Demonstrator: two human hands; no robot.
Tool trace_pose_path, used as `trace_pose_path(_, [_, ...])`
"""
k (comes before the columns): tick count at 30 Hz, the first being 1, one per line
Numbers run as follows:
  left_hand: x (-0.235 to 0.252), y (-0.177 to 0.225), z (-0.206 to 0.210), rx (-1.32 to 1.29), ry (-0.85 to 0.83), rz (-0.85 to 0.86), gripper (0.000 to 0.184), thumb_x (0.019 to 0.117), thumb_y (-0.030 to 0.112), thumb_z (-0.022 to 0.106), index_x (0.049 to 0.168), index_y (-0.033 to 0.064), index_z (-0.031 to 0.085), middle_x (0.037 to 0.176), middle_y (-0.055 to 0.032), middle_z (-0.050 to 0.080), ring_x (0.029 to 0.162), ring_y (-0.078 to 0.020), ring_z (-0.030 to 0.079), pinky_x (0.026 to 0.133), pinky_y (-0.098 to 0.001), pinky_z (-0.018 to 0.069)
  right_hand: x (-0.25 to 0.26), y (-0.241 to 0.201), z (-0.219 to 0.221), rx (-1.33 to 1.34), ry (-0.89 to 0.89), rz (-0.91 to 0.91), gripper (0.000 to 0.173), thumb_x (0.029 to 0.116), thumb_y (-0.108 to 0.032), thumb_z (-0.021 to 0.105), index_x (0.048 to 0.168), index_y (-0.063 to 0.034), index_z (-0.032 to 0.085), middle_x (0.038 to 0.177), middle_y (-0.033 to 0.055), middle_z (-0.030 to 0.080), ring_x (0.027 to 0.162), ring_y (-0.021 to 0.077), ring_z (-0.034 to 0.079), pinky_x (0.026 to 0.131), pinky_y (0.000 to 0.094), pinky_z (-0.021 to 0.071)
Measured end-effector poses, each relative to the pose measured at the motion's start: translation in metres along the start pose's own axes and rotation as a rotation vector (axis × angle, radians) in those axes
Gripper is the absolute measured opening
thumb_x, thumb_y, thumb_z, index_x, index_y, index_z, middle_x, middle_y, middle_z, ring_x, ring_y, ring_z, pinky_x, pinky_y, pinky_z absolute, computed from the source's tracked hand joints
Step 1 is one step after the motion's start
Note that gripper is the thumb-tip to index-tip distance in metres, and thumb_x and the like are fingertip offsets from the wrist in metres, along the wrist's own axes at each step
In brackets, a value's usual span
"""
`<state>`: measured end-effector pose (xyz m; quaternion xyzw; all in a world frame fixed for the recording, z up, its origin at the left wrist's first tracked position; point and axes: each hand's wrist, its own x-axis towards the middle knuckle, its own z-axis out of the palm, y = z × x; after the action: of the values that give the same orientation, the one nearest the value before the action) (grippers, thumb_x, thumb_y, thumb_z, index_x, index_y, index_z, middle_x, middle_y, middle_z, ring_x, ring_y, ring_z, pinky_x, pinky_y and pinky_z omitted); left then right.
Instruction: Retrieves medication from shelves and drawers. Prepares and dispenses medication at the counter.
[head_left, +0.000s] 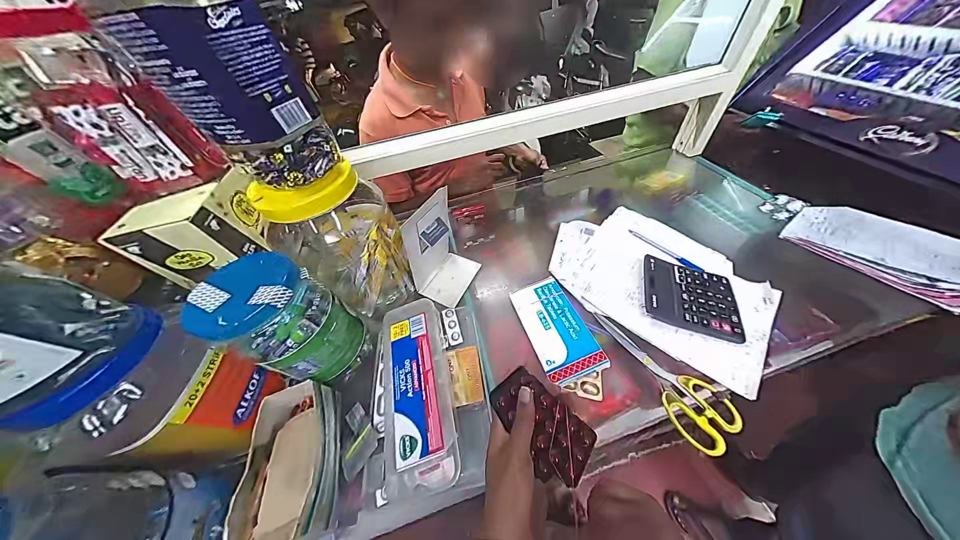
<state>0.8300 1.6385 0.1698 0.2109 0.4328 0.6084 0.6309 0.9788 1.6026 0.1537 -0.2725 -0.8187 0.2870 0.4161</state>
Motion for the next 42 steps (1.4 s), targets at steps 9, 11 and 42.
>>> trace_pose_path(9, [0.016, -0.009, -0.033, -0.012, -0.142, 0.381, 0.045, 0.1078, 0.022, 0.048, 0.148, 0.0043, 0.036, 0.115, -0.0101, 0.072, 0.104, -0.0222, 0.073, 0.091, -0.0376, 0.0616, -0.006, 0.020, -0.020, 0.991, 0.521, 0.375, 0.028, 0.1060, -0.031, 0.052, 0.128, -0.0226, 0.067, 0.061, -0.0144, 0.057, 0.051, -0.0047, 0.051, 0.061, 0.0148, 0.0503])
trace_pose_path(11, [0.010, 0.000, -0.027, -0.043, -0.120, 0.168, 0.037, 0.1079, 0.017, 0.044, 0.141, 0.0026, 0.040, 0.110, -0.0094, 0.073, 0.097, -0.0199, 0.074, 0.087, -0.0373, 0.0629, -0.003, 0.019, -0.016, 0.455, 0.473, 0.393, 0.043, 0.1042, -0.032, 0.057, 0.144, -0.0164, 0.053, 0.081, -0.0164, 0.065, 0.063, -0.0073, 0.057, 0.058, 0.0128, 0.0510])
trace_pose_path(42, [0.020, -0.006, -0.007, 0.439, -0.018, 0.143, 0.026, 0.0937, 0.003, 0.066, 0.117, -0.0054, 0.059, 0.094, -0.0022, 0.072, 0.084, -0.0040, 0.071, 0.080, -0.0255, 0.0602, -0.016, 0.061, -0.109, -0.855, 0.023, 0.806, 0.069, 0.0873, 0.001, 0.072, 0.151, -0.0004, 0.047, 0.109, 0.0266, 0.071, 0.096, 0.0464, 0.072, 0.083, 0.0600, 0.0562])
